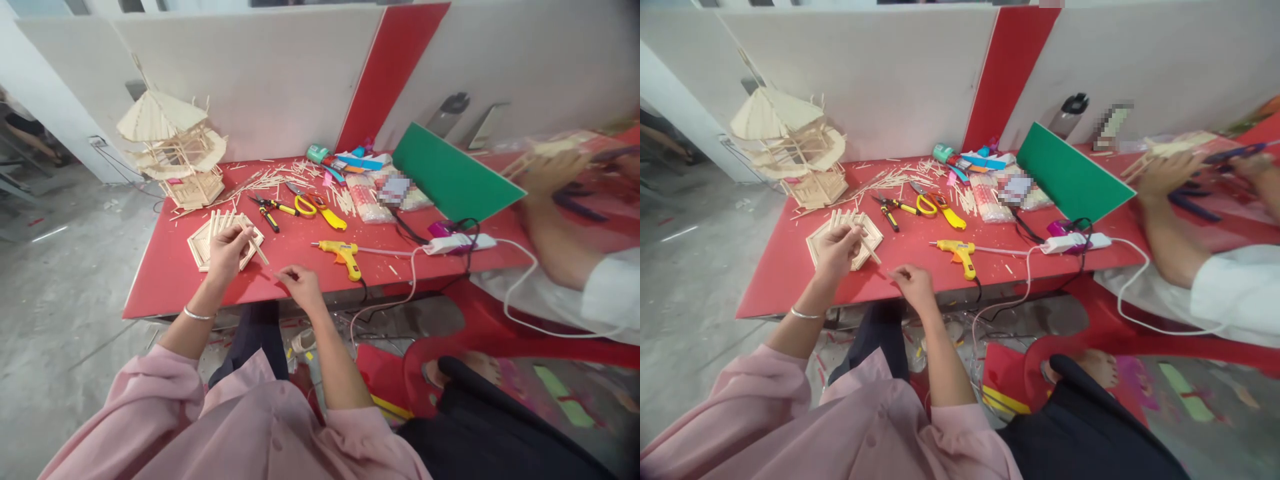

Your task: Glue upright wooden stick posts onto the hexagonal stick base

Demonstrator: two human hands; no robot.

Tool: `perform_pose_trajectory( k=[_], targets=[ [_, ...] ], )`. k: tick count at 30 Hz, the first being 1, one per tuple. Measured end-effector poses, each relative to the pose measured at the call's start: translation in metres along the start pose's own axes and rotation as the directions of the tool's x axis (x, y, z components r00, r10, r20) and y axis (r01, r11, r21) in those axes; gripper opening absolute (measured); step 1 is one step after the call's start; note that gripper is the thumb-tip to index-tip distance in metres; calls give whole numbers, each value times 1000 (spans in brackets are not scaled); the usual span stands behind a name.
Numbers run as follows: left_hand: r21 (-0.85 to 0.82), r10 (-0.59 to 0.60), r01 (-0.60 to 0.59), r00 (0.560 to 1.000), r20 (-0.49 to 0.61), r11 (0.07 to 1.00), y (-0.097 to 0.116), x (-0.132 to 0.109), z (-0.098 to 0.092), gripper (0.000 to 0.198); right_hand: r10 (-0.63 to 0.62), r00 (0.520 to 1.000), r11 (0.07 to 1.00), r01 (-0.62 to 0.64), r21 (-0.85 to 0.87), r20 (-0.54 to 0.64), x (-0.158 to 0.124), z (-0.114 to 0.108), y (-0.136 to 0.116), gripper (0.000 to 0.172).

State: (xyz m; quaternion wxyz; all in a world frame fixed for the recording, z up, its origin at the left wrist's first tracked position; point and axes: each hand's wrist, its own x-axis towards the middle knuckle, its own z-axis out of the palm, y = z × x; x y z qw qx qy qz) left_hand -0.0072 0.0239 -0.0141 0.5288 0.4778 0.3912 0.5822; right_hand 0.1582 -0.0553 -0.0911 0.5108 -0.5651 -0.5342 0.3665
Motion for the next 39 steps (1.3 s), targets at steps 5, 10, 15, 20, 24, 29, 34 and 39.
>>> perform_pose_trajectory(
  k=[5, 10, 15, 20, 24, 29, 34, 39],
  targets=[
    [-90, -136, 147, 984, 119, 985, 4, 33, -28, 35, -10, 999, 999, 8, -53, -35, 1, -2, 1, 35],
    [-104, -242, 270, 944, 226, 957, -4, 54, -46, 36, -24, 997, 996, 18, -87, -70, 2, -1, -3, 29],
    [-150, -260, 306, 928, 268, 940, -13, 60, -52, 33, -40, 997, 993, 32, -117, -65, 1, 3, -4, 20],
    [-186, -284, 342, 917, 278, 921, -13, 60, -51, 31, 62, 982, 991, -81, -104, -177, 1, 8, -12, 29],
    [-220, -261, 327, 923, 283, 919, -10, 59, -52, 32, 70, 981, 974, -107, -201, -181, -6, 8, -23, 47],
    [-215, -283, 351, 913, 293, 911, -11, 56, -49, 32, 44, 985, 982, -74, -176, -170, -17, 8, -33, 36],
    [-207, -300, 360, 915, 270, 910, -10, 55, -45, 30, 84, 983, 992, -98, -81, -161, -17, 10, -40, 18],
    [-183, -329, 383, 905, 268, 905, -11, 55, -45, 27, 162, 983, 987, -160, 27, -80, -14, 15, -39, 23]
  ],
)
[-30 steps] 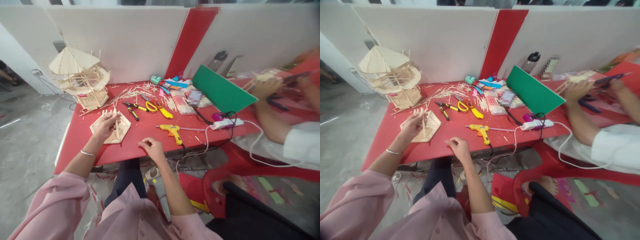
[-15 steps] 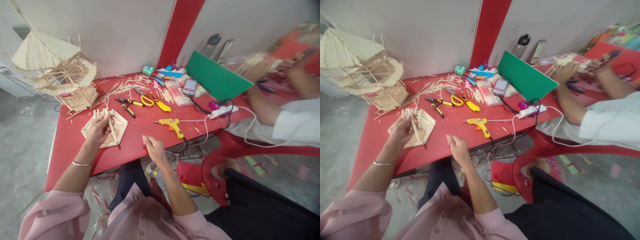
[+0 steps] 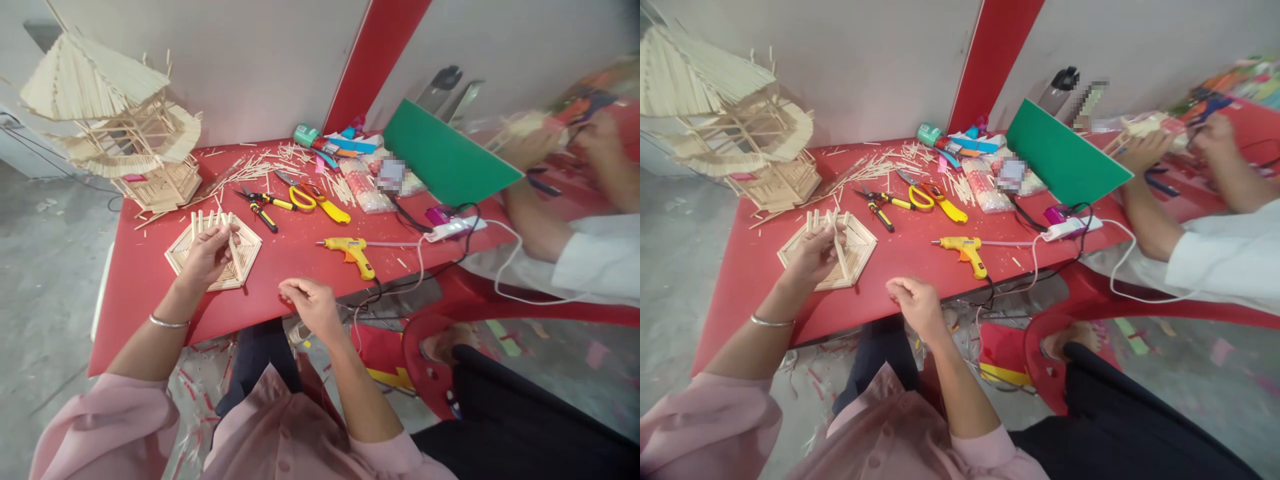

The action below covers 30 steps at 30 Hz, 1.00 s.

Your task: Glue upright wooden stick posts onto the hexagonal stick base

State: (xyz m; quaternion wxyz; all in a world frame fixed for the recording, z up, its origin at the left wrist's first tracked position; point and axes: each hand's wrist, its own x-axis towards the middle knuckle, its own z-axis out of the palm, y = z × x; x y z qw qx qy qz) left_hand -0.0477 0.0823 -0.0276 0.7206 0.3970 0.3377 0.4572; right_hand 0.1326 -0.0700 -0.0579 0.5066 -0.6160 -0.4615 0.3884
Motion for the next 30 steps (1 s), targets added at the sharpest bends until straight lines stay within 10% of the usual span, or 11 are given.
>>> perform_pose_trajectory(
  k=[7, 11, 20, 30],
  targets=[
    [3, -23, 23, 1000, 16, 1000, -1, -2, 2, 27, 130, 989, 991, -132, 18, 65, -12, -14, 1, 29],
    [-13, 0, 0, 1000, 14, 1000, 0, -1, 1, 27, -12, 991, 988, 34, -154, 137, -18, -28, -9, 52],
    [-8, -5, 5, 998, -56, 1000, 1, 2, 2, 26, 14, 977, 998, 1, -70, 215, -6, -8, -11, 28],
    [40, -30, 32, 998, -51, 999, -1, 3, 0, 20, 70, 995, 989, -78, 124, 71, -9, -12, -5, 53]
  ],
)
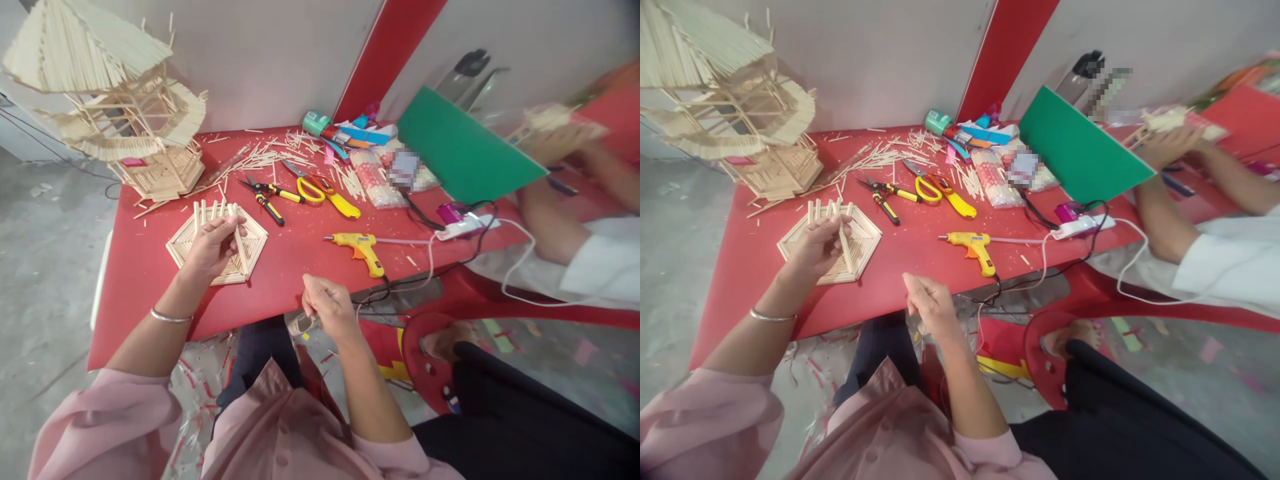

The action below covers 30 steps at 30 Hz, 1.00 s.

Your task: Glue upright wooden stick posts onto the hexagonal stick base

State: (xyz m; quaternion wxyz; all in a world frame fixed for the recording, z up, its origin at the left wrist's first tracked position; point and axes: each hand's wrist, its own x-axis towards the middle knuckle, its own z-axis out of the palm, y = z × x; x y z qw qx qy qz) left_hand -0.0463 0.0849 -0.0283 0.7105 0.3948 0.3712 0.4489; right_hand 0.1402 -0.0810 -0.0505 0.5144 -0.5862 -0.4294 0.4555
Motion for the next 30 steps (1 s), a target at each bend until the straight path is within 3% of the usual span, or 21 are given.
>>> perform_pose_trajectory(
  k=[4, 9, 13, 16, 17, 19, 21, 22, 27, 30],
  targets=[
    [-18, -5, 5, 1000, 13, 1000, -1, 1, -1, 20, 66, 996, 997, -69, 37, 59, -6, -14, -4, 32],
    [-33, -18, 19, 999, 28, 999, 0, -1, 1, 23, 59, 997, 998, -57, -27, 53, -11, -26, -7, 26],
    [-24, -20, 20, 999, 28, 1000, 1, -2, 3, 24, 0, 997, 1000, 1, -8, 74, -10, -26, -2, 33],
    [-14, -24, 24, 999, 23, 1000, 0, -2, 2, 23, -39, 999, 999, 39, 20, 6, -10, -28, 2, 46],
    [-15, -22, 23, 1000, 22, 1000, -1, -2, 2, 23, -43, 998, 999, 43, 7, 40, -10, -30, 1, 50],
    [-21, -18, 18, 1000, 21, 1000, -1, -1, 1, 24, -48, 973, 997, 59, -40, 224, -12, -34, -2, 51],
    [-27, -11, 11, 1000, 19, 1000, -1, -1, 2, 24, -53, 925, 990, 98, -100, 377, -13, -35, -6, 34],
    [-28, -11, 12, 1000, 18, 1000, -1, -1, 2, 24, -55, 921, 986, 111, -124, 387, -13, -34, -8, 26],
    [-15, -33, 33, 999, 5, 999, -3, -2, 3, 27, -34, 955, 998, 48, -40, 294, -2, -4, -7, 28],
    [-4, -33, 33, 999, 4, 999, -4, -2, 2, 28, -83, 983, 992, 97, -83, 162, 12, 20, -8, 33]
  ],
)
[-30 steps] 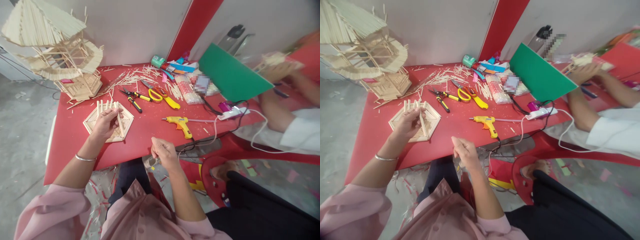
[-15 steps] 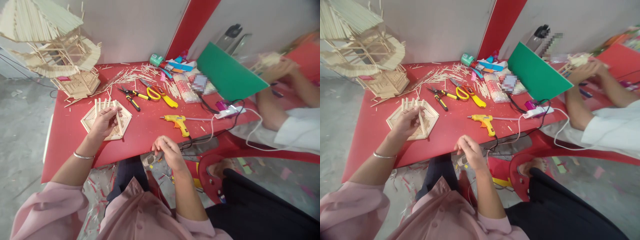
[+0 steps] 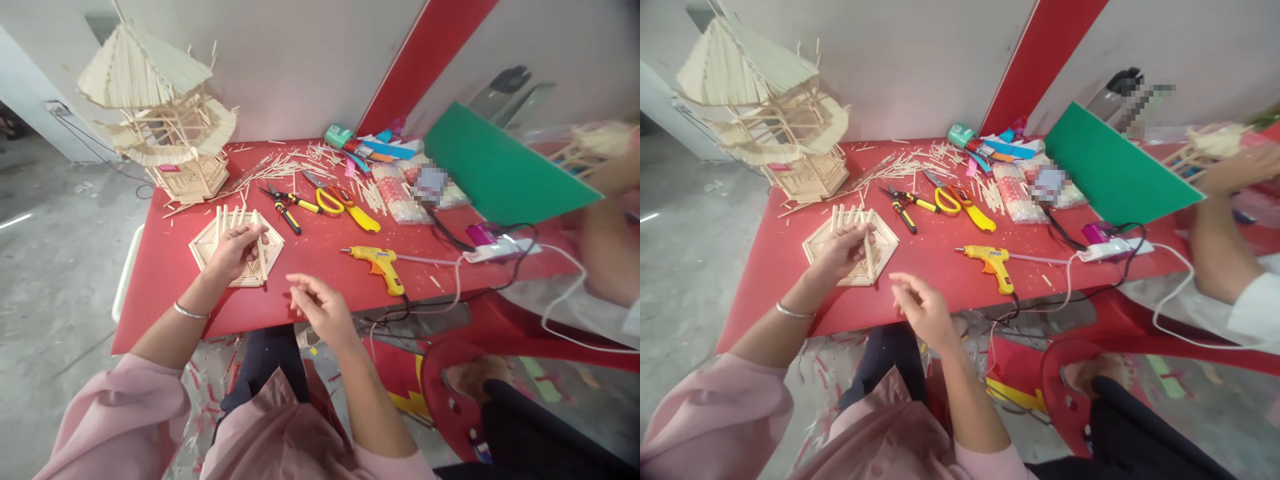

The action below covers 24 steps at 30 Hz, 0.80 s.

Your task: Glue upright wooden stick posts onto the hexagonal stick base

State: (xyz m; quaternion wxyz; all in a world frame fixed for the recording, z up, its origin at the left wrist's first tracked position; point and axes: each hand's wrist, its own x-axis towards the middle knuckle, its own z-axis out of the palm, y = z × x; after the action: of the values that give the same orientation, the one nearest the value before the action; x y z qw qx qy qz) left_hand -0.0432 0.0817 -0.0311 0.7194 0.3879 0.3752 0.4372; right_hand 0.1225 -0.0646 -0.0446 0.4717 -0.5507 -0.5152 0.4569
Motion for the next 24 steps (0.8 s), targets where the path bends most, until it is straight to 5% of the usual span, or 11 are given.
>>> perform_pose_trajectory(
  k=[7, 13, 24],
  targets=[
    [18, -6, 6, 1000, 26, 1000, 0, -1, -1, 33, -124, 978, 939, 60, -339, -171, 36, 26, -8, 35],
    [73, -17, 15, 999, 28, 997, -1, -1, -1, 38, -29, 994, 948, -6, -318, -105, 48, 34, -9, 27],
    [232, 16, -60, 982, 186, 971, -1, -11, 4, 30, -58, 988, 978, 27, -207, -146, 48, 29, -3, 33]
  ],
)
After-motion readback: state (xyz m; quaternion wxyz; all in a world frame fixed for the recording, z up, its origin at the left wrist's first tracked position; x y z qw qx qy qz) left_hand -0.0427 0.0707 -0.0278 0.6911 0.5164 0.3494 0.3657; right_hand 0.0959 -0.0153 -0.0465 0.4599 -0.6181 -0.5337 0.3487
